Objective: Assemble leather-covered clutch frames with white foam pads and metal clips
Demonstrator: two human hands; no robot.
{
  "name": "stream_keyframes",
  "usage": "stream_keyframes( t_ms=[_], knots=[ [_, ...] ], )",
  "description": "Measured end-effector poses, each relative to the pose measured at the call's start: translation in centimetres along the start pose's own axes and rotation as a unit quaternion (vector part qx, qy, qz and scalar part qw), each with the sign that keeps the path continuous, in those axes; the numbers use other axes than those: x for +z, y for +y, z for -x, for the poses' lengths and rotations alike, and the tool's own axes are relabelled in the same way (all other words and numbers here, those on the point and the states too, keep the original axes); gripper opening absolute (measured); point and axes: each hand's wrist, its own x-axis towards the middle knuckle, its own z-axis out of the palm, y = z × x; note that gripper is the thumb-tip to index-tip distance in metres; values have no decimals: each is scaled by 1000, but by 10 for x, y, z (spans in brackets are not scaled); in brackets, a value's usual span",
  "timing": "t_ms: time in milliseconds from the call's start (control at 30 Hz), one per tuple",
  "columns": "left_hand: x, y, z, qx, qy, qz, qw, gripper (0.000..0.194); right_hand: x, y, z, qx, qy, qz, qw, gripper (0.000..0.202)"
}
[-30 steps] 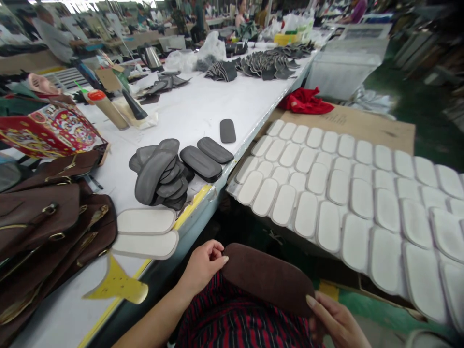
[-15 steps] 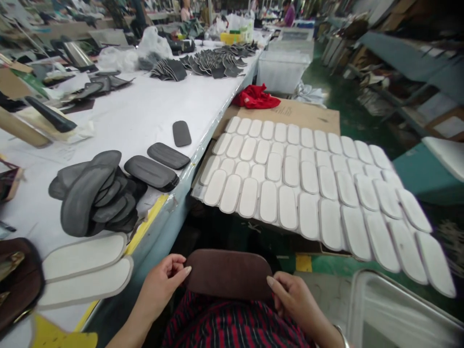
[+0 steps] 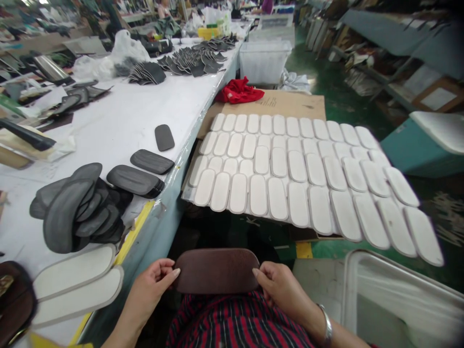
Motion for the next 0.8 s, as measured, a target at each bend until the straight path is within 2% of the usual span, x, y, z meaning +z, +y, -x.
stream_keyframes(
  t_ms=[300,433,500,600,633,700,800],
  knots=[
    [3,-2,1,29,15,-50,998,39,-8,-9,-1,-26,6,133,991,36],
    [-1,2,3,78,35,-157,984,37,-11,-8,-2,-13,2,135,991,37],
    [0,9,8,134,81,-239,958,36,-10,-3,-3,1,-3,103,995,36],
    [16,22,24,289,136,-315,893,29,-7,4,-5,26,-20,23,999,34],
    [26,25,30,353,129,-323,869,25,-7,6,-5,31,-23,-3,999,34],
    [49,30,41,461,75,-329,821,22,-6,8,-5,36,-25,-45,998,35],
    [83,34,48,544,-26,-343,765,24,-6,12,-2,37,-18,-101,994,36]
  ],
)
